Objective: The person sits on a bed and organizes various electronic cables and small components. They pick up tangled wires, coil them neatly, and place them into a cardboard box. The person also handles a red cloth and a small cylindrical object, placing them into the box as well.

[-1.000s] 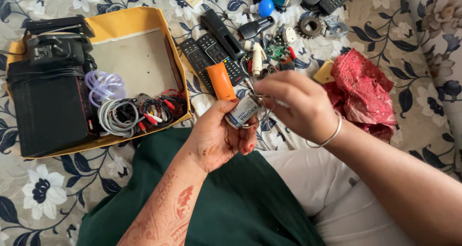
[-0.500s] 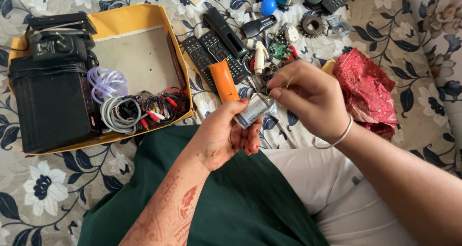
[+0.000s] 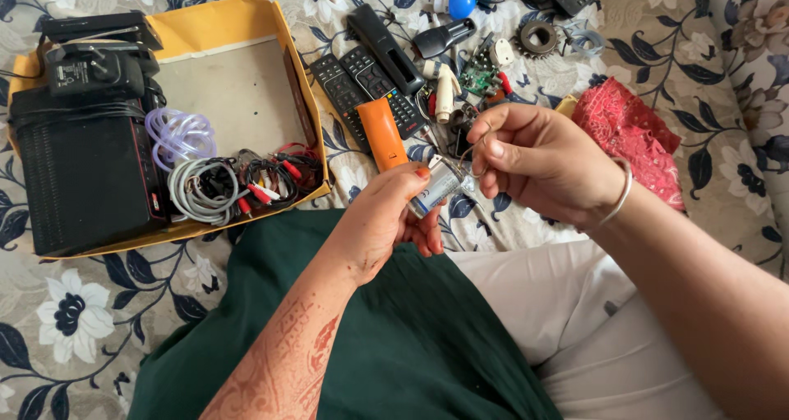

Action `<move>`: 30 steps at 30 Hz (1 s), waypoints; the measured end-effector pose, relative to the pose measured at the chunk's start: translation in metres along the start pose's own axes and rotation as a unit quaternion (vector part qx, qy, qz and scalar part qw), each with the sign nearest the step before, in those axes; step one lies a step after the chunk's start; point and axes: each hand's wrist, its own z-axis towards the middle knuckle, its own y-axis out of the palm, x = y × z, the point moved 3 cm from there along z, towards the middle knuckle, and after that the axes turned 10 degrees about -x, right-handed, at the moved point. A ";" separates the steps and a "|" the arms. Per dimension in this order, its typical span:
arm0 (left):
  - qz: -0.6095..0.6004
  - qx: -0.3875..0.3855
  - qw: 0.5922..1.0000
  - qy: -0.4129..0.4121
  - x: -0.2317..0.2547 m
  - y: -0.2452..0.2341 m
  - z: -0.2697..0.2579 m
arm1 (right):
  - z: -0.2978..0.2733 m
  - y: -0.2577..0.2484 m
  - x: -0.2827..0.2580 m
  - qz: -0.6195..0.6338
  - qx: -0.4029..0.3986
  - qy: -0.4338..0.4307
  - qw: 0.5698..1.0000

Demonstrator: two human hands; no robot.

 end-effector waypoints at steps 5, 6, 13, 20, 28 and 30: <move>-0.005 -0.006 1.000 -0.010 -0.003 -0.002 -0.001 | -0.001 -0.003 0.002 -0.013 0.020 0.001 1.000; -0.003 -0.006 1.000 -0.012 -0.004 -0.003 -0.001 | -0.001 -0.003 0.003 -0.023 0.018 -0.009 1.000; -0.013 -0.031 0.999 -0.033 -0.010 0.001 0.001 | -0.001 0.000 0.006 -0.236 0.073 -0.063 0.967; 0.120 0.027 0.992 0.034 -0.001 0.014 0.002 | -0.002 0.013 0.003 -0.356 0.169 -0.086 0.915; 0.459 0.133 0.857 0.193 0.021 0.037 -0.012 | 0.000 0.019 -0.003 -0.375 0.205 -0.075 0.901; 0.484 0.147 0.833 0.224 0.024 0.039 -0.014 | 0.001 0.022 -0.005 -0.368 0.200 -0.085 0.904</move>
